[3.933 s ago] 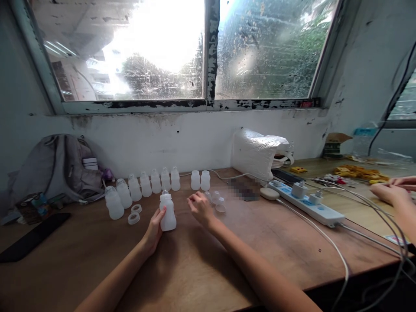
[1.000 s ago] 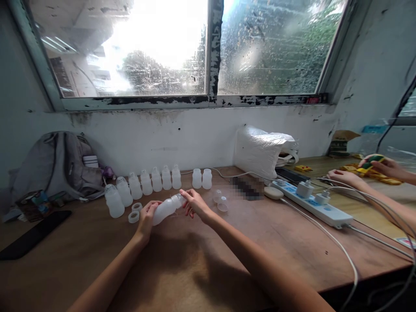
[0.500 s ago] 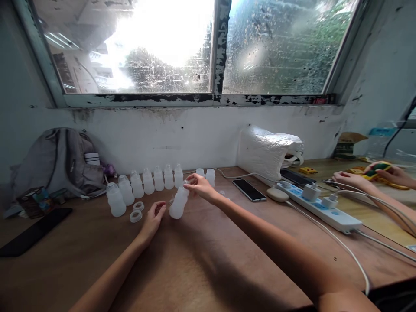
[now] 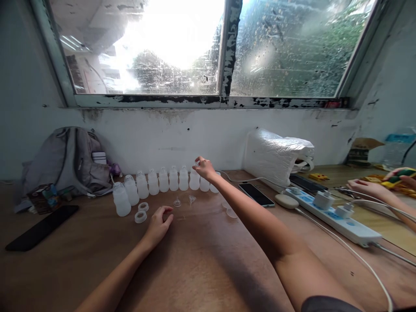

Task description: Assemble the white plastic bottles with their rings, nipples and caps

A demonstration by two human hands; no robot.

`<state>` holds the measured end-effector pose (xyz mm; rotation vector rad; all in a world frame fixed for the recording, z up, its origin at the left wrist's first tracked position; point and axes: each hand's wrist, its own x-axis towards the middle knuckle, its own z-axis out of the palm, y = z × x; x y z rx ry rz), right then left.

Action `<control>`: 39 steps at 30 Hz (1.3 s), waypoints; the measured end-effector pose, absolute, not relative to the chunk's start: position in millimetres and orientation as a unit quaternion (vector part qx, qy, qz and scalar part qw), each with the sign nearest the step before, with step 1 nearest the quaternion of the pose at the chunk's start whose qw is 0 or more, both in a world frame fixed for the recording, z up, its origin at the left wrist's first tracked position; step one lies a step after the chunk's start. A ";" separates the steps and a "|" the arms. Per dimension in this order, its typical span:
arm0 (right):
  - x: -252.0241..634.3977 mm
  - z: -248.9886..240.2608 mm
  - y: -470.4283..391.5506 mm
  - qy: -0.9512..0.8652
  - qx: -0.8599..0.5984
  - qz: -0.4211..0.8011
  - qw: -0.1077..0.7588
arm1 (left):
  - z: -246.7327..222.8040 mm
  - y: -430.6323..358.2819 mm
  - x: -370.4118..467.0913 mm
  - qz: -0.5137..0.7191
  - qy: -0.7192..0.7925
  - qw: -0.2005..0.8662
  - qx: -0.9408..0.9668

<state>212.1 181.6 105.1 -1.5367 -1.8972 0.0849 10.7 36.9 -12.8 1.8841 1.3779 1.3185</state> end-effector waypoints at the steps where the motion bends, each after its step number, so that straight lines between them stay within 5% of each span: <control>1: 211.6 103.5 185.1 -0.730 -0.598 0.027 0.329 | -12.6 37.0 10.5 0.474 0.502 0.223 0.688; 7: 206.3 92.5 200.4 -0.747 -0.620 -0.023 0.238 | -10.6 35.5 9.4 0.439 0.510 0.156 0.723; 18: 209.1 83.1 202.7 -0.760 -0.616 -0.036 0.201 | -5.0 24.8 5.1 0.314 0.574 0.006 0.756; 24: 211.1 67.8 157.6 -0.796 -0.533 -0.081 0.276 | -2.3 30.6 -3.7 0.277 0.604 -0.042 0.746; 29: 220.3 8.5 104.0 -0.856 -0.472 -0.018 0.213 | 3.0 34.3 -19.7 0.224 0.696 -0.070 0.679; 39: 229.6 -30.2 82.6 -0.842 -0.425 0.033 0.331 | -5.8 41.6 -22.3 0.232 0.680 -0.022 0.695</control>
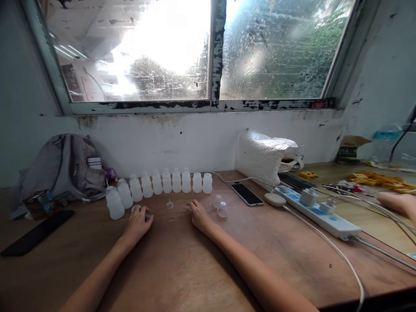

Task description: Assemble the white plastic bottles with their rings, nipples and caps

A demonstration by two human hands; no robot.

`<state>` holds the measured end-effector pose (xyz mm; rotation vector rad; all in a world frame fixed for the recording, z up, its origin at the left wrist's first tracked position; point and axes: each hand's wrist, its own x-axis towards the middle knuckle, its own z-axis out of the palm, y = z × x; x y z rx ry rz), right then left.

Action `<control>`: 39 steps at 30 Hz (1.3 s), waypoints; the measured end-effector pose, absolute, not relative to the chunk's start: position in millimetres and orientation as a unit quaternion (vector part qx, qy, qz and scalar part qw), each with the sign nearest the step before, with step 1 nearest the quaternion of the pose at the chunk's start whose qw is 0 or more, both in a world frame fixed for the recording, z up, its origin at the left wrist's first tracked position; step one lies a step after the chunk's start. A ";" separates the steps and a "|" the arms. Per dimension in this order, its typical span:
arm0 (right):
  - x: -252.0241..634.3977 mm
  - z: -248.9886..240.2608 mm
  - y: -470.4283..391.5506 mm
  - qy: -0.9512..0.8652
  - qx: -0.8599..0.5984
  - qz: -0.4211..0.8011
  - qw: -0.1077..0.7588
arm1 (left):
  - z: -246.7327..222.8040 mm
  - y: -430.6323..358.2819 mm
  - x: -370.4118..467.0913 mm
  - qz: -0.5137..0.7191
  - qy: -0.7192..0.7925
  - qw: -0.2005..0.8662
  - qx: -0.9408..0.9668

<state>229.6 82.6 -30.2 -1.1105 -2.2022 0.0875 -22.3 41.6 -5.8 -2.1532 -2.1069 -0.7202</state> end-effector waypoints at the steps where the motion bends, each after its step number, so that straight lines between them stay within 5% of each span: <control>1: 230.7 -30.6 83.3 -0.839 -0.427 0.035 0.334 | -6.6 40.3 -19.3 -0.237 -0.669 0.015 -0.704; 6: 234.8 -29.3 80.7 -0.801 -0.458 0.080 0.377 | -7.7 33.8 -3.3 -0.318 -0.580 -0.067 -0.747; 12: 217.2 -9.8 53.1 -0.801 -0.366 0.142 0.451 | -5.0 32.9 18.1 -0.496 -0.504 -0.423 -0.567; 15: 204.1 -2.7 34.8 -0.831 -0.311 0.153 0.434 | -1.4 28.0 23.4 -0.522 -0.466 -0.518 -0.492; 39: 189.5 -9.3 24.8 -0.802 -0.388 0.139 0.432 | 7.0 5.6 42.8 -0.480 -0.387 -0.622 -0.482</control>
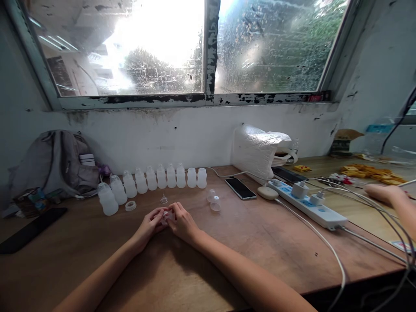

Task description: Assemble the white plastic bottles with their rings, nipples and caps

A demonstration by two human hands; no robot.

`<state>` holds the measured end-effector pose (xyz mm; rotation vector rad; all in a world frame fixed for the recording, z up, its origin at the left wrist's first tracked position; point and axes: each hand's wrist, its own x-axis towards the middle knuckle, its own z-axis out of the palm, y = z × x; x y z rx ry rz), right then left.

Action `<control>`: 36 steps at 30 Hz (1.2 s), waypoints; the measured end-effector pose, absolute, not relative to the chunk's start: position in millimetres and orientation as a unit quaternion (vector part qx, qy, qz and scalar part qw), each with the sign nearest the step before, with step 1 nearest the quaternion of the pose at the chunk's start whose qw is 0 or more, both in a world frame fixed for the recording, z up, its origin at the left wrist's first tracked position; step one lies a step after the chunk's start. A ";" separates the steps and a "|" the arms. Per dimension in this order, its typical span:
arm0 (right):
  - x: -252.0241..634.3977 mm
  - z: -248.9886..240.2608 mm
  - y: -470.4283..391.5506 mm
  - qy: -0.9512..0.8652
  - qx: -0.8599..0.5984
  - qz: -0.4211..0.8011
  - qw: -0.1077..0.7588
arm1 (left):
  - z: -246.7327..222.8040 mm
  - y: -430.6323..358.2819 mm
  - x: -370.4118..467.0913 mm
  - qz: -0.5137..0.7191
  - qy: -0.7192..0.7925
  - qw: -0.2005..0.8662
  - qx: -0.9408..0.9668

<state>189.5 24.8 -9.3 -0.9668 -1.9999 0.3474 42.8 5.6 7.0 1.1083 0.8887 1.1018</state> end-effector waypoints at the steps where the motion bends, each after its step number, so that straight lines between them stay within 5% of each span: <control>1: 189.4 -9.7 25.1 -0.800 -0.391 0.140 0.433 | 7.0 4.8 43.6 0.480 0.381 0.629 0.478; 20: 188.0 2.3 24.3 -0.724 -0.452 0.287 0.435 | 6.9 0.1 47.8 0.417 0.400 0.653 0.490; 36: 181.3 -11.0 30.3 -0.726 -0.498 0.218 0.421 | 6.3 -1.3 53.5 0.407 0.424 0.629 0.509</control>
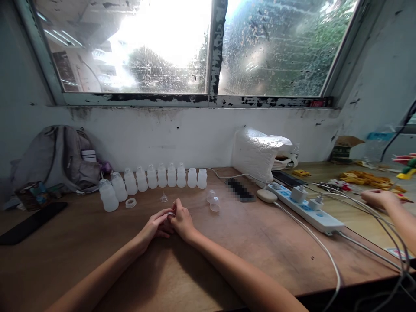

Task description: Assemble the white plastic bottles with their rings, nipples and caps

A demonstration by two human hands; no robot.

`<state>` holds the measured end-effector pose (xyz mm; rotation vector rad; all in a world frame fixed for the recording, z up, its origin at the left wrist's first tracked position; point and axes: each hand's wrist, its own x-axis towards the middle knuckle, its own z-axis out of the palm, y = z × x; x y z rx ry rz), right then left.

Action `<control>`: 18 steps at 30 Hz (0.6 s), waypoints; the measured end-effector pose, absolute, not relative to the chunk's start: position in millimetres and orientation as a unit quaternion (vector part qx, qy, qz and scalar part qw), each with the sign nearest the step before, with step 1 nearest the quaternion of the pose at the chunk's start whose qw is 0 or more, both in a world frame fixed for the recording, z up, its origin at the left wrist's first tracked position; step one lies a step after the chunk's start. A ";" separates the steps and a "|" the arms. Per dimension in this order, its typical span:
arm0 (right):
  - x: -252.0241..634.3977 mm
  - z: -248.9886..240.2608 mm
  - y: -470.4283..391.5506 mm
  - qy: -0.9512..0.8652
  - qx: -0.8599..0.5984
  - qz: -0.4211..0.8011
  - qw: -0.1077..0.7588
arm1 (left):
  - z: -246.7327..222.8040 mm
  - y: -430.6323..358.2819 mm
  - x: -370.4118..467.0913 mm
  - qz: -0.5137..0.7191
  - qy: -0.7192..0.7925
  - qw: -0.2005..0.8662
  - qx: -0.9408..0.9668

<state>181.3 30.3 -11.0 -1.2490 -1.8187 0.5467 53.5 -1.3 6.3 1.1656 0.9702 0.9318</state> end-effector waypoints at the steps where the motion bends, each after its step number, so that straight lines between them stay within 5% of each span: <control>1: 179.7 -12.0 32.0 -0.729 -0.497 0.210 0.422 | 7.2 -0.4 52.1 0.411 0.423 0.625 0.512; 13: 152.2 -14.7 52.9 -0.797 -0.412 0.155 0.413 | -1.1 29.8 21.7 0.514 0.427 0.478 0.571; 18: 181.7 4.0 88.3 -0.740 -0.562 0.045 0.367 | -11.8 42.9 6.4 0.577 0.473 0.359 0.561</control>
